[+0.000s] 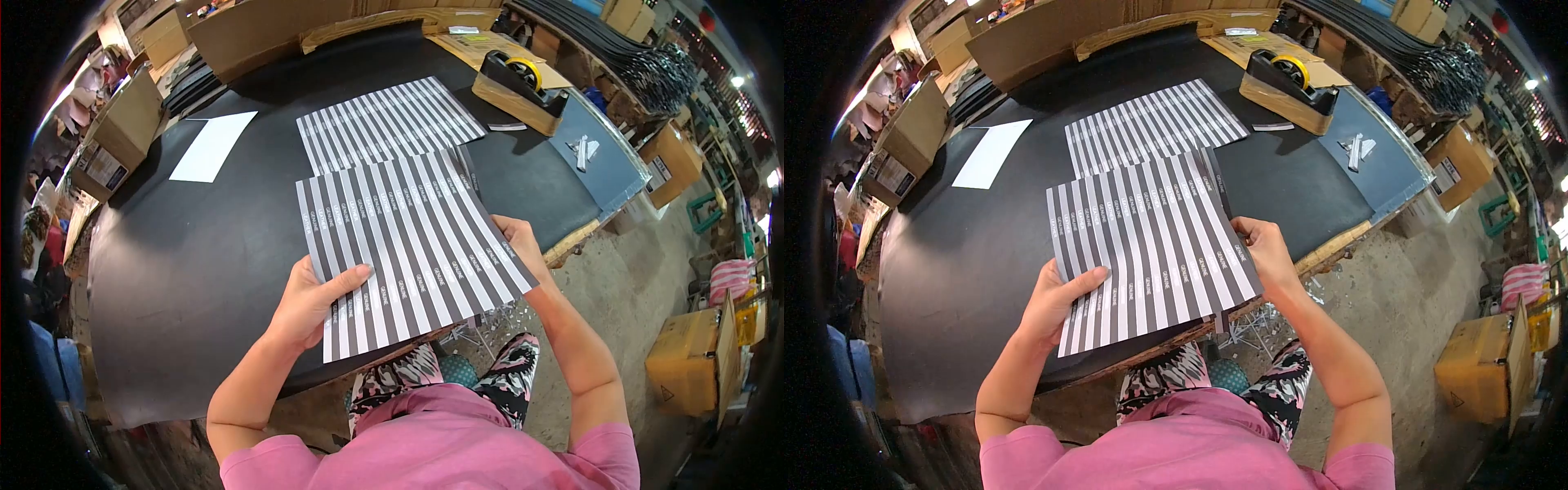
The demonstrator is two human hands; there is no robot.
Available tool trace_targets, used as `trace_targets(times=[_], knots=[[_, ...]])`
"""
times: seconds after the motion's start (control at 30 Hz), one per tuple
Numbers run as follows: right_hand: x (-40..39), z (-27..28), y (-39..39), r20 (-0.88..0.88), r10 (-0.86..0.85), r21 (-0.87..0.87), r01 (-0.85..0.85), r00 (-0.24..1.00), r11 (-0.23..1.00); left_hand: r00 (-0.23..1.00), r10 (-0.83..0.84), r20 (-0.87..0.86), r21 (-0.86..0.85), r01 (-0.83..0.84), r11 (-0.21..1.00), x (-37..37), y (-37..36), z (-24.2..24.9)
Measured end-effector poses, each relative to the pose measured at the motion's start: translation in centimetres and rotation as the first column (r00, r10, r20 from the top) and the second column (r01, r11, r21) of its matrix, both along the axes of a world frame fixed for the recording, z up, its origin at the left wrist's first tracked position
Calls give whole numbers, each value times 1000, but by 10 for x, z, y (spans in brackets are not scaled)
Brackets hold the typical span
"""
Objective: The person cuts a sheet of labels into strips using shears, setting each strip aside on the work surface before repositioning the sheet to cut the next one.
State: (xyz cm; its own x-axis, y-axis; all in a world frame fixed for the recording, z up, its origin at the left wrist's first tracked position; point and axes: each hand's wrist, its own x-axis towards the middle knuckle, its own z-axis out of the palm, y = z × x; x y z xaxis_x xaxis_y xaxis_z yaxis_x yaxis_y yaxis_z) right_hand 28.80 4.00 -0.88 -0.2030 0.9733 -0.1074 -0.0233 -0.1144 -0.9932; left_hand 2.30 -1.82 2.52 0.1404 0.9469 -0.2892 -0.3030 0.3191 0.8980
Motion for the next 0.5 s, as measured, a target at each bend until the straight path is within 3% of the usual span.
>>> trace_targets(times=[0.5], knots=[[-4, -13, 8, 29, 11, 12, -11, 1000, 1000, 999, 18, 33, -30, -17, 999, -3, 6, -8]])
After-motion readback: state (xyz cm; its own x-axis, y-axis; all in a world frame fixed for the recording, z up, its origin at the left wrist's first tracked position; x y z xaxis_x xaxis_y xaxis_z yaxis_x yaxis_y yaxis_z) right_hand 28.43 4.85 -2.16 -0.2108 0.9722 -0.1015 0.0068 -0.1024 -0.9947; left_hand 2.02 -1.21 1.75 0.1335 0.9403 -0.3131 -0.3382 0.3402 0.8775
